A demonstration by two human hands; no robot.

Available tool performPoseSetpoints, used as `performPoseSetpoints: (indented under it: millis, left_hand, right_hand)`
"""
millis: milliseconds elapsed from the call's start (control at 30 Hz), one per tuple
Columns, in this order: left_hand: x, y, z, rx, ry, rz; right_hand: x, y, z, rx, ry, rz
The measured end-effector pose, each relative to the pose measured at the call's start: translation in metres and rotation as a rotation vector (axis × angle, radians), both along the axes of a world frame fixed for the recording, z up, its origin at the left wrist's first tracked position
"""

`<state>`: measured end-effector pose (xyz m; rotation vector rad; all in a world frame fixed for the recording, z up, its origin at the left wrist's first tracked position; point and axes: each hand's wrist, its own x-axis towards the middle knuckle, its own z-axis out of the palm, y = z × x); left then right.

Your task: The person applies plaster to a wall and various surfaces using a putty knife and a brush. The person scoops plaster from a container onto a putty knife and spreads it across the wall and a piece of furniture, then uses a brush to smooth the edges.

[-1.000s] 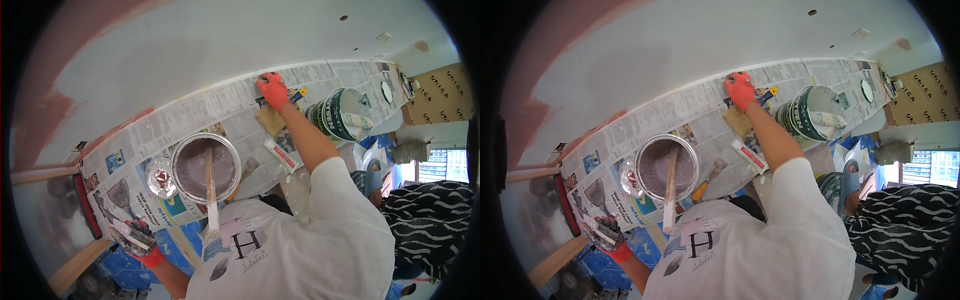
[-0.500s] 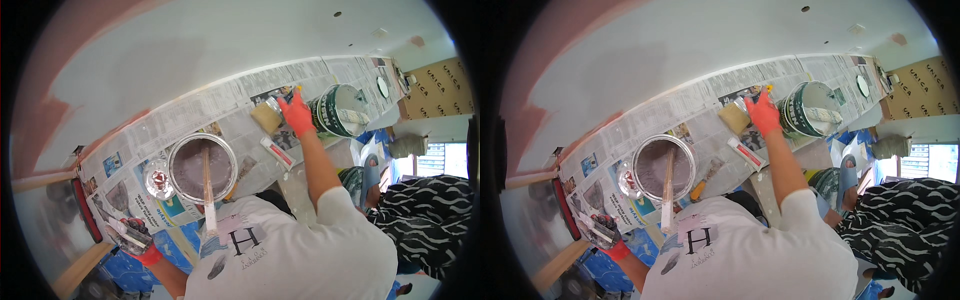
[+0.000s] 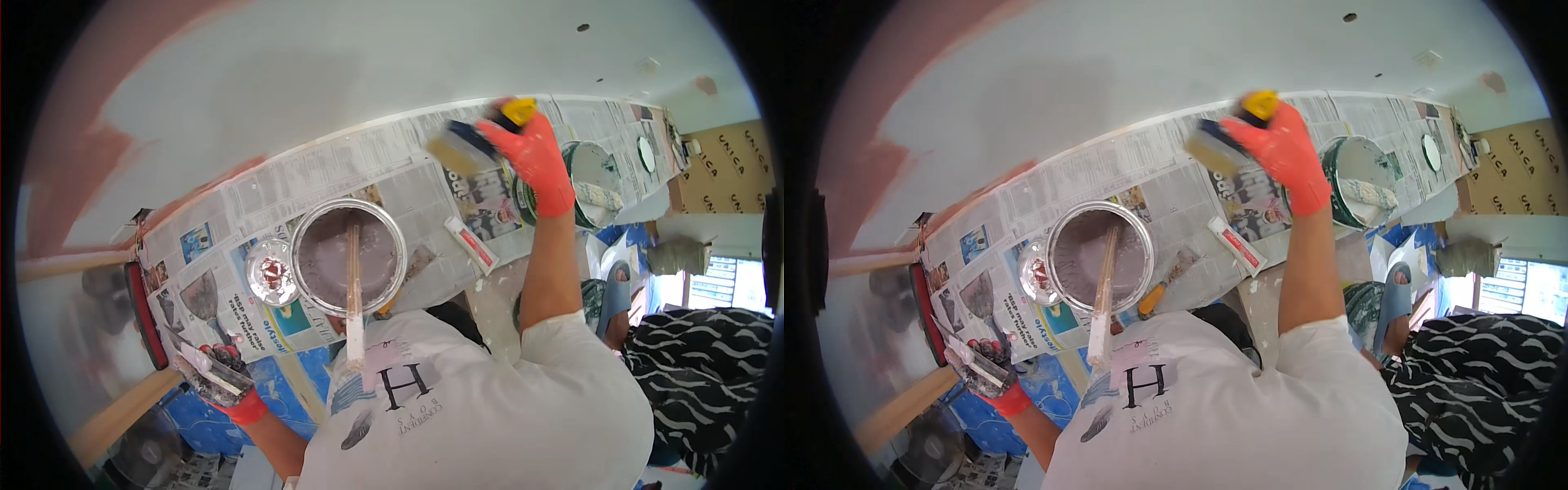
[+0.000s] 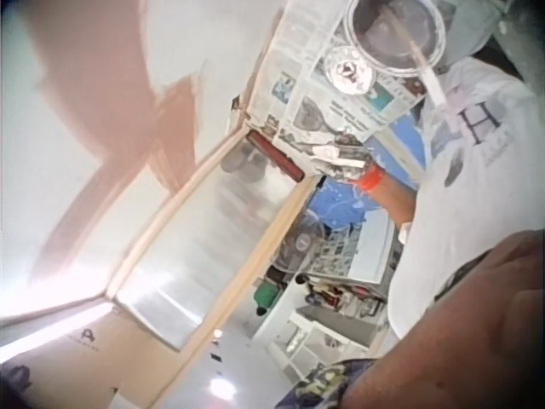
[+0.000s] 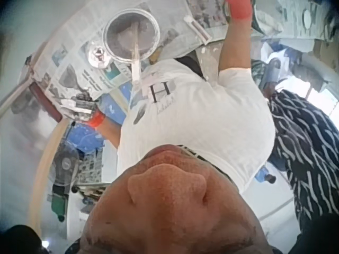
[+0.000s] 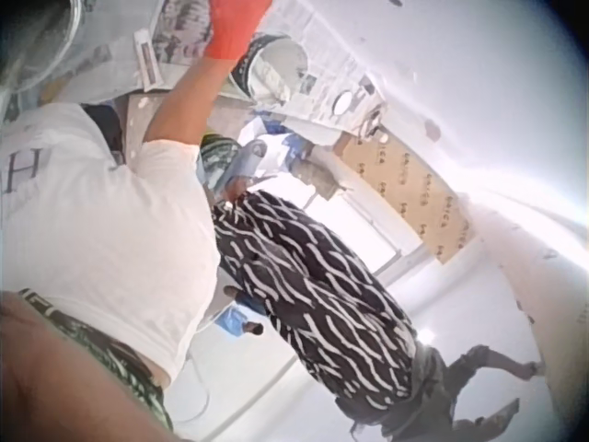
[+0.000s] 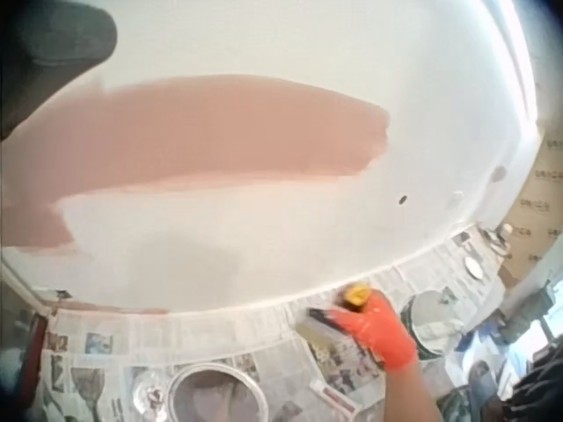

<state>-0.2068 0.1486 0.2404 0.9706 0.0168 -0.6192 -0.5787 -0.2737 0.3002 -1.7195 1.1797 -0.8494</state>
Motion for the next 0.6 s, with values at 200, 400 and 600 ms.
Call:
performPoseSetpoints:
  millis: [200, 400, 600]
  left_hand:
    - [0.006, -0.029, -0.003, 0.180, -0.089, -0.014]
    - [0.012, -0.013, -0.010, -0.047, -0.075, -0.288]
    - [-0.014, -0.016, -0.022, 0.061, -0.208, 0.016]
  right_hand:
    - [0.135, -0.026, -0.034, -0.473, 0.062, 0.691]
    - [0.050, -0.151, -0.075, -0.133, 0.557, 0.699]
    - [-0.150, -0.217, -0.046, -0.604, 1.341, 0.137]
